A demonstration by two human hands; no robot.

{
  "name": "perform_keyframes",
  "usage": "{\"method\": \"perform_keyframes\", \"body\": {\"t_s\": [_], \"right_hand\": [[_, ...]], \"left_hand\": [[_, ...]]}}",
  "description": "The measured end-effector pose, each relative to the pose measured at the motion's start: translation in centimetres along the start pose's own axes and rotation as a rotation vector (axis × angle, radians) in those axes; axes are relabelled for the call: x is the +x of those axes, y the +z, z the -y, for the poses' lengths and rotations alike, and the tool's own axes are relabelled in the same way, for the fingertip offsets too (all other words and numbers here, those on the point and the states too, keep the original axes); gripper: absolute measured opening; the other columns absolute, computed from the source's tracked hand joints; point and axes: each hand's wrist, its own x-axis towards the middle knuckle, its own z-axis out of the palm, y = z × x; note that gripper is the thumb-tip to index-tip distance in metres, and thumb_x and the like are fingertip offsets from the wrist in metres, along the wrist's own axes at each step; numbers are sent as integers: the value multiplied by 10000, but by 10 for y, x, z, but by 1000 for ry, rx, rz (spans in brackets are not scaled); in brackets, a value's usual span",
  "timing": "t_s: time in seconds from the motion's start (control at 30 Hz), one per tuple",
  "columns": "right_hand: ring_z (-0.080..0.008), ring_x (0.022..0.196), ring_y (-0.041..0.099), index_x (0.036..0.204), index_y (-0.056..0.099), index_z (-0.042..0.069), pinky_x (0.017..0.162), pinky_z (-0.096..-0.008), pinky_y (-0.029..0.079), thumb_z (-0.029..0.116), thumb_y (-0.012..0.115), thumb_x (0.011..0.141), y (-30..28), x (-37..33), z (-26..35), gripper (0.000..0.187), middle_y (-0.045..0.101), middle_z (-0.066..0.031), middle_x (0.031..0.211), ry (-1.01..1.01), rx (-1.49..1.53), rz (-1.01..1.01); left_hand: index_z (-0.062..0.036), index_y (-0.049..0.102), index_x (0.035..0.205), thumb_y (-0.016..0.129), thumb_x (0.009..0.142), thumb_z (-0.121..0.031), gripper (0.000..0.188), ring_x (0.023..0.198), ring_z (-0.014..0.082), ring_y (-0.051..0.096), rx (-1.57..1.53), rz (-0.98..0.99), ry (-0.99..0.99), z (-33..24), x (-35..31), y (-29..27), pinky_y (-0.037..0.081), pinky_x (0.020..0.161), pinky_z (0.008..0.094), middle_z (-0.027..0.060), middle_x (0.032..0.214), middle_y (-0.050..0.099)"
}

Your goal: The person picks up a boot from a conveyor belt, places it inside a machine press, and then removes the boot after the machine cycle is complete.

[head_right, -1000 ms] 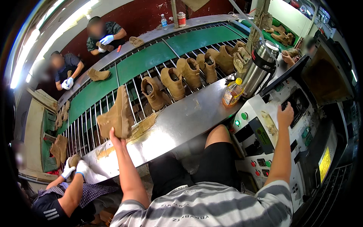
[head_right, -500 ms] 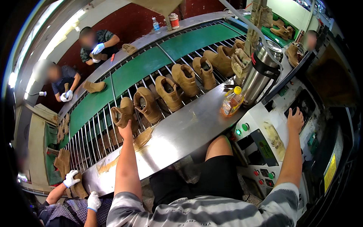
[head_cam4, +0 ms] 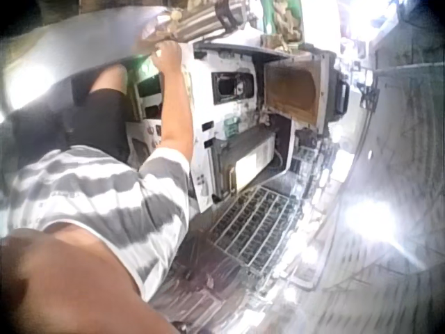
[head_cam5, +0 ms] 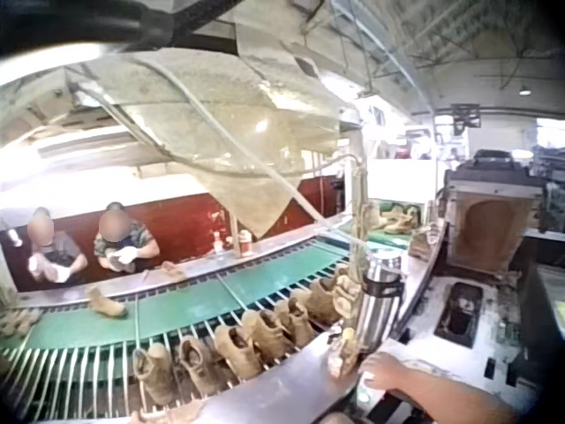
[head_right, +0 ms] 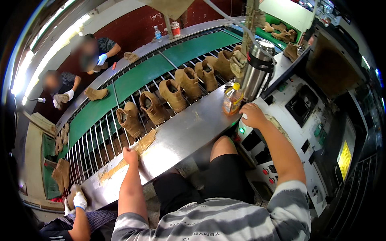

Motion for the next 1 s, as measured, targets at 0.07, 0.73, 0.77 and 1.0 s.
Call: {"method": "perform_keyframes", "body": {"t_s": [0.07,0.73,0.77,1.0], "right_hand": [[-282,1061,541,890,636,92,958,-395,419,131,675,661,3,2,-3,236,603,-67,935,20,-20,-43],[-272,820,637,701,661,156,767,-382,501,222,655,668,28,27,-33,74,685,-32,779,418,26,45],[-272,822,636,700,661,158,769,-381,502,223,656,667,28,28,-33,73,685,-32,781,421,30,47],[-276,838,637,701,666,166,772,-385,508,227,660,666,28,28,-32,70,686,-39,788,408,16,28]], "left_hand": [[-69,483,760,509,761,-29,48,702,349,516,16,-10,35,11,-9,-3,426,651,429,138,742,537],[-46,383,786,456,699,82,170,660,323,345,-83,-68,16,-8,-16,-11,384,642,415,132,695,393],[-46,382,784,456,697,82,172,659,321,345,-78,-69,21,-7,-16,-11,383,642,414,130,695,393],[-51,376,775,457,691,82,176,655,309,344,-73,-50,38,1,-14,-8,379,633,406,118,693,390]]}}
